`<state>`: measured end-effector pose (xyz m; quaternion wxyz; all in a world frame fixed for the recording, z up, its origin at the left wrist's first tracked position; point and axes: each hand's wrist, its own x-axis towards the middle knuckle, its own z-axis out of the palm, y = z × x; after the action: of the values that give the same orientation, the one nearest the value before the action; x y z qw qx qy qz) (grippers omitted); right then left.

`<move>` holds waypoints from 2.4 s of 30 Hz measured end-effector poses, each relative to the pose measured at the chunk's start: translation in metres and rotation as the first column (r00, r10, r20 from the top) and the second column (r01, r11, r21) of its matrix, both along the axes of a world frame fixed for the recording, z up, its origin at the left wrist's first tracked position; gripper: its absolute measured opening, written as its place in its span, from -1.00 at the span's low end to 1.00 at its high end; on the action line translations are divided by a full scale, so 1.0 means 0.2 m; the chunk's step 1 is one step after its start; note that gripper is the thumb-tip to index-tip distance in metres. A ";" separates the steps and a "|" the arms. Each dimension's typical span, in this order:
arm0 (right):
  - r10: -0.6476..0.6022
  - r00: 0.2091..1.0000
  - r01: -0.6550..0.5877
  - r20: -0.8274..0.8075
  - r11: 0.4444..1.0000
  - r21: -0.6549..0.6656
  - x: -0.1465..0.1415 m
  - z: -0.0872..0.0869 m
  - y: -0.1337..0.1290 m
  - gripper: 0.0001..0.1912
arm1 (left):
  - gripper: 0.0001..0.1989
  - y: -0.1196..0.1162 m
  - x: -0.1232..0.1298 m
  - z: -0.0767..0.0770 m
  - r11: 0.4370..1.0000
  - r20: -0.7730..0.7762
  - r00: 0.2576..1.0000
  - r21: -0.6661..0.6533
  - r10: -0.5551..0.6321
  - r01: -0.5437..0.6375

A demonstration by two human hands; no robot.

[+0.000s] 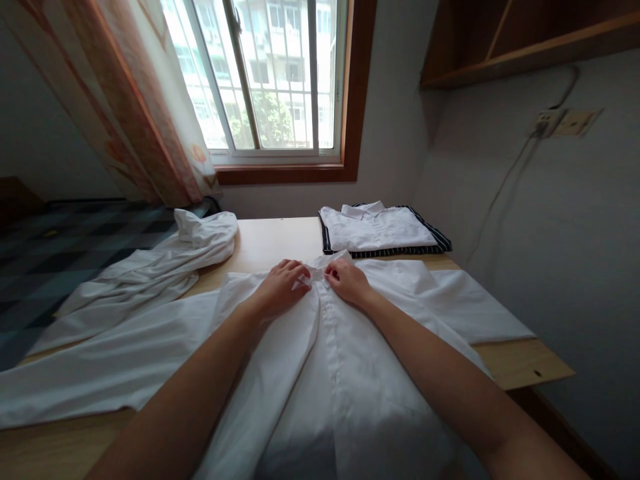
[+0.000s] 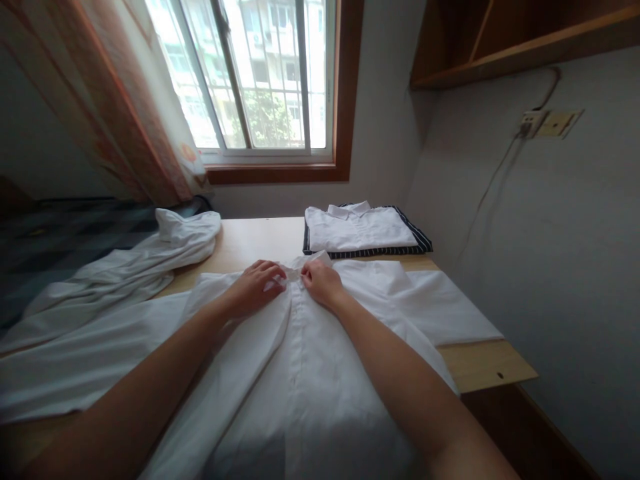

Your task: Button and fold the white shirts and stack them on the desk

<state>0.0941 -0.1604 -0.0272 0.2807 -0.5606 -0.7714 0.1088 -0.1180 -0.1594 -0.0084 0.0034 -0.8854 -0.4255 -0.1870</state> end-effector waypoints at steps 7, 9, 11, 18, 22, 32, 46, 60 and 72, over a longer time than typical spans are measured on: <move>0.059 0.997 -0.059 -0.040 0.998 0.006 0.01 0.01 -0.01 -0.88 | -0.83 -0.01 0.03 0.03 0.997 -0.090 0.996 0.078 0.021 -0.014; 0.096 0.994 -0.095 -0.061 0.995 0.019 0.02 0.02 -0.02 -0.86 | -0.81 -0.01 0.04 0.03 0.994 -0.095 0.995 0.108 0.031 -0.020; 0.124 0.989 -0.122 -0.081 0.992 0.037 0.02 0.02 -0.02 -0.83 | -0.81 0.00 0.05 0.02 0.992 -0.039 0.998 0.124 0.043 -0.038; 0.188 0.981 -0.186 -0.045 0.981 0.049 0.02 0.00 -0.02 -0.75 | -0.77 0.02 0.03 -0.01 0.980 0.308 0.935 0.037 0.175 -0.196; 0.184 0.983 -0.184 0.005 0.981 0.059 0.00 0.01 -0.04 -0.73 | -0.75 0.00 0.04 0.00 0.985 0.362 0.917 -0.026 0.167 -0.169; -0.194 0.972 0.214 -0.130 0.962 0.168 0.15 0.03 0.08 -0.71 | -0.71 0.04 0.01 0.00 0.948 0.148 0.940 0.036 0.307 -0.315; -0.281 0.958 0.277 0.058 0.959 0.068 0.23 -0.05 0.15 -0.73 | -0.66 0.17 -0.12 -0.15 0.859 0.105 0.859 0.056 0.501 -0.508; -0.109 0.994 0.108 -0.005 0.971 0.214 0.26 0.01 0.14 -0.83 | -0.70 0.11 -0.19 0.03 0.961 0.421 0.878 -0.240 0.228 -0.134; 0.038 0.992 -0.058 0.123 0.985 0.160 0.39 0.12 0.09 -0.69 | -0.59 0.08 -0.23 0.15 0.951 0.120 0.960 -0.215 0.253 -0.224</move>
<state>0.1714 -0.1417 -0.0027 0.2764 -0.5223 -0.8065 0.0181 -0.1637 -0.1426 0.0218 -0.0938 -0.8072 -0.5452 -0.2059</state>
